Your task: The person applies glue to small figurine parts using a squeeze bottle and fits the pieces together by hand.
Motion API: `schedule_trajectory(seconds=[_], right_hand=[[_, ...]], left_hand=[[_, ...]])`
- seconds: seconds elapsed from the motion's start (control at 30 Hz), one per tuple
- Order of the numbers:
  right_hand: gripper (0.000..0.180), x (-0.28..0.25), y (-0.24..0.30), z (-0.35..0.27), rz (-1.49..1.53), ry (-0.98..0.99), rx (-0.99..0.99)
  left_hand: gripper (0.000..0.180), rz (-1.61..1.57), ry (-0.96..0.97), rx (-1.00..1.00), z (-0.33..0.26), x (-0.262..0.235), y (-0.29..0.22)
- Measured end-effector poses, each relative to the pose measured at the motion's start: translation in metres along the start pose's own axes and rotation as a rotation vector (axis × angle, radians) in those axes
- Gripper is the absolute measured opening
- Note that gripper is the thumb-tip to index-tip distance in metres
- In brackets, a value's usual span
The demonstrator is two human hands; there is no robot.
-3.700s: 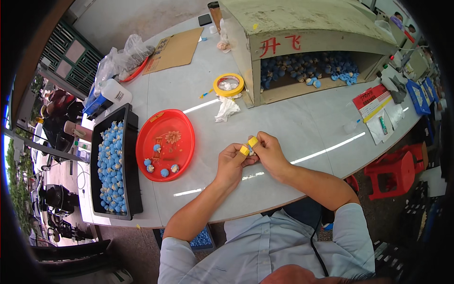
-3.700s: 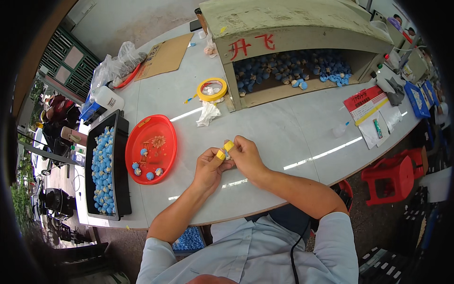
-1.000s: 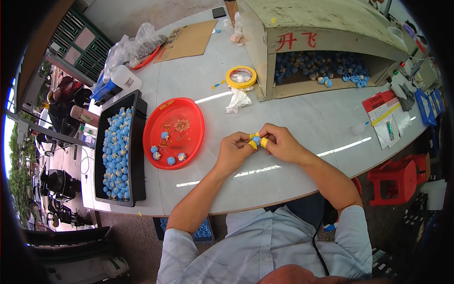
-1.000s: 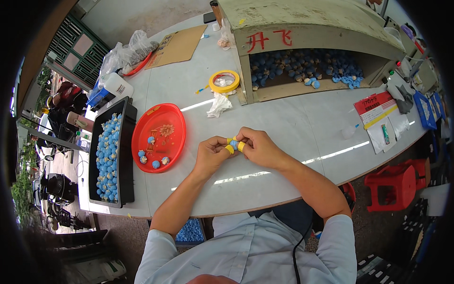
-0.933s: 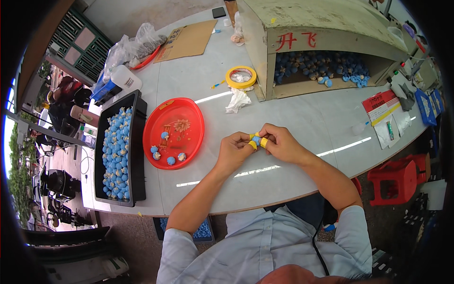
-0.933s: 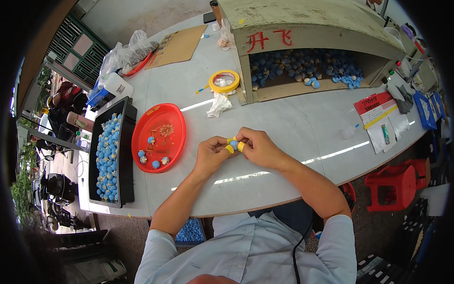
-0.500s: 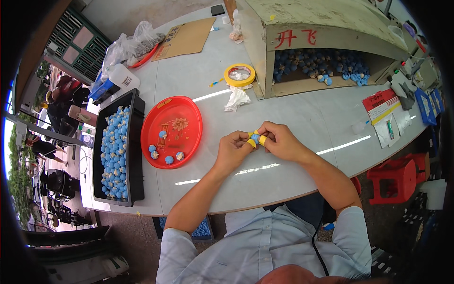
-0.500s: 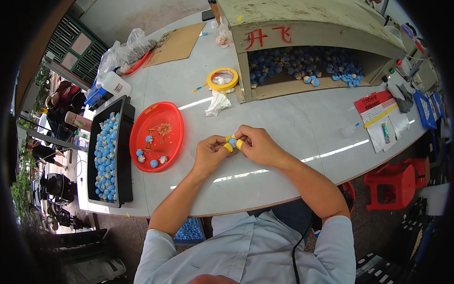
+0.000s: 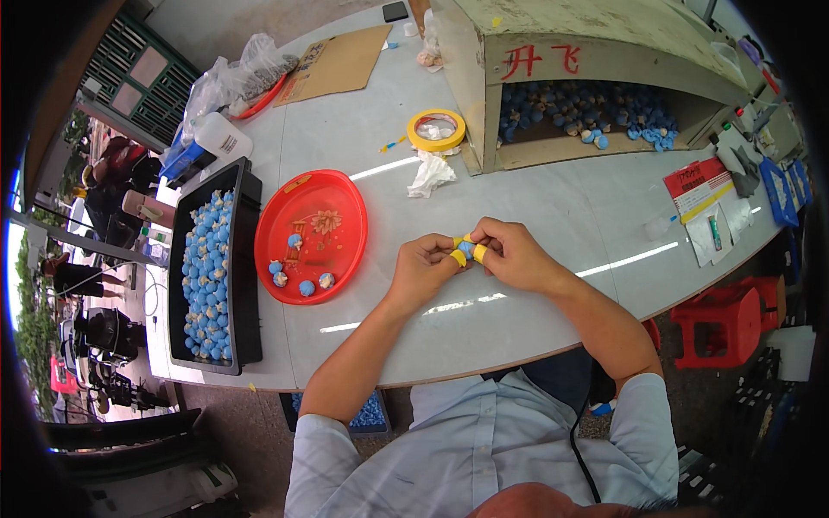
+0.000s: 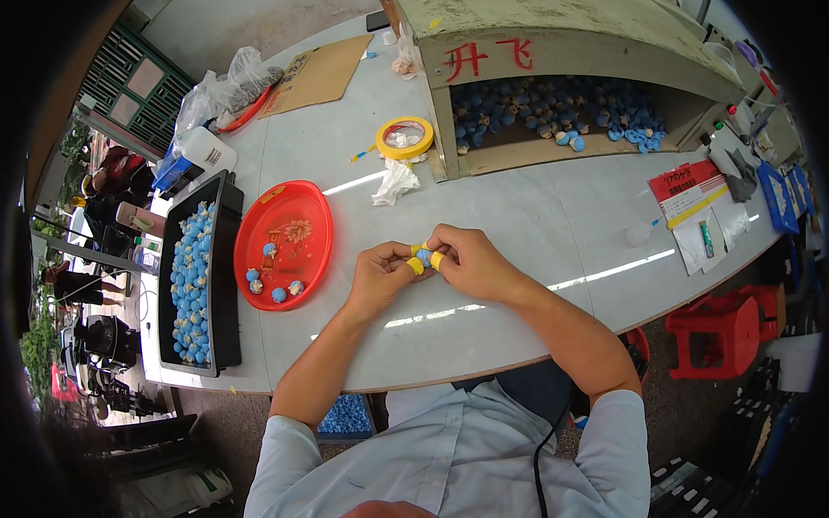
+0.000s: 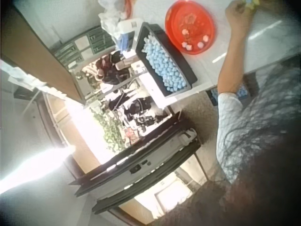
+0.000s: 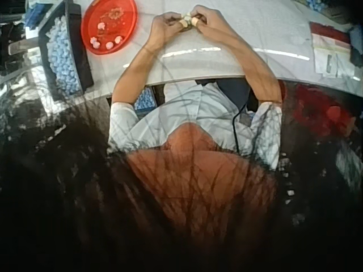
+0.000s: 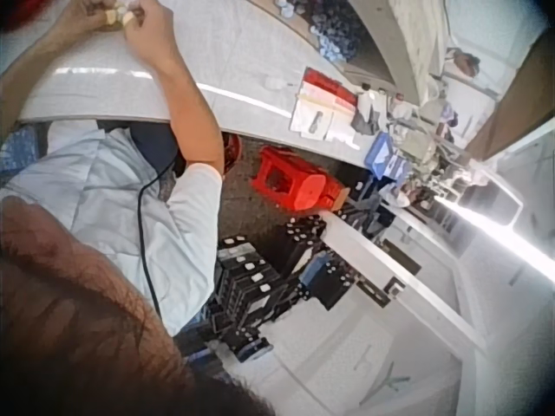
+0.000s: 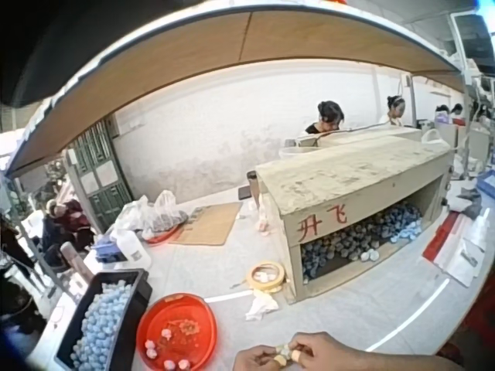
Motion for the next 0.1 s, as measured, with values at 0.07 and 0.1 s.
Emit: schedule_trajectory(seconds=[0.07,0.1], right_hand=[[0.016,-0.0008,-0.0011,0.0004,-0.03,-0.017,-0.046],[0.018,-0.0004,-0.0009,-0.0001,-0.036,-0.016,-0.054]], left_hand=[[0.021,0.006,0.005,0.002,0.0,-0.0007,0.0007],[0.022,0.004,0.012,0.019,0.0002,-0.0003,0.0009]])
Point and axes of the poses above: each hand's wrist, its own z-axis towards the middle knuckle, its own x-axis out of the palm, y = z × x, the point moved 9 cm from there along z, towards the middle knuckle, and after that the axes turned 1 degree about x, right-handed, at the moved point
